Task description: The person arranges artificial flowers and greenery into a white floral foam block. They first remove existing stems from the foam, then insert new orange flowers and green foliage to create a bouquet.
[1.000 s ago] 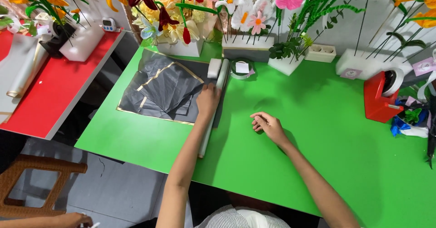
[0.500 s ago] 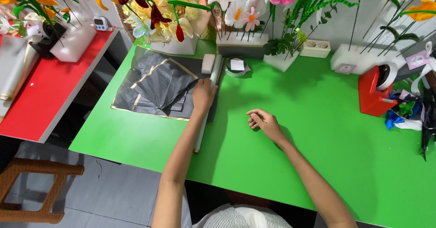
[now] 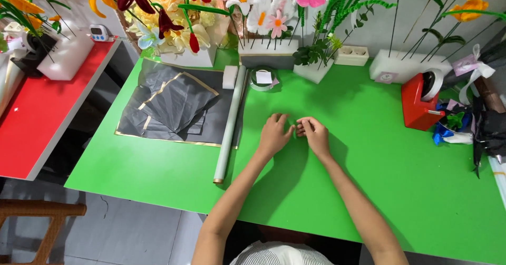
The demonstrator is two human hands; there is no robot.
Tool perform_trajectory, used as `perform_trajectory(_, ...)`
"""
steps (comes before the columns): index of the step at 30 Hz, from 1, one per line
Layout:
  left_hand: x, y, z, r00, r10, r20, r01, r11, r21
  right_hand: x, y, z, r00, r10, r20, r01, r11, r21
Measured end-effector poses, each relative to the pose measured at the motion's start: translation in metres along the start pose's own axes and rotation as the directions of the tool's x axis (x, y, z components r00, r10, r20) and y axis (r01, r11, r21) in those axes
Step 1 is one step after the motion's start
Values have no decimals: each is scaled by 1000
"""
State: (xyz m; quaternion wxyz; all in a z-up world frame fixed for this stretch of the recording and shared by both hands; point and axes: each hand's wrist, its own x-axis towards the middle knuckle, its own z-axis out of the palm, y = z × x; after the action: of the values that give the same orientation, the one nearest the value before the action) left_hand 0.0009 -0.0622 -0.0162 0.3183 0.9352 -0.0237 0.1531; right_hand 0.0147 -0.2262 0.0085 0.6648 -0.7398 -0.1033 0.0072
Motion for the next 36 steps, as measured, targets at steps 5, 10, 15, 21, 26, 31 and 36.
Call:
perform_trajectory(5, 14, 9, 10, 996, 48, -72, -35, 983, 178, 20, 12, -37, 985, -96, -140, 67, 978, -199)
perform_trajectory(10, 28, 13, 9, 991, 74, -111, -47, 972, 231, 42, 20, -76, 934, -255, -250, 108, 868, -484)
perform_trajectory(15, 50, 1, 16, 973, 101, -208, -44, 964, 264, 65, 18, -84, 929, -52, -367, -25, 979, -203)
perform_trajectory(21, 68, 5, -3, 1000, 2, -25, 2, 986, 168, 113, 34, -87, 894, -156, -419, -72, 874, -480)
perform_trajectory(26, 75, 6, -5, 1000, -21, -11, 23, 985, 170, 139, -10, -64, 951, -137, -277, -38, 838, -545)
perform_trajectory(31, 79, 10, -12, 1000, -20, -16, 23, 987, 159, 168, -42, -48, 995, -70, -72, 6, 758, -652)
perform_trajectory(36, 78, 12, -14, 999, -40, 9, 38, 992, 121, 178, -74, -36, 994, 79, -78, -110, 799, -591)
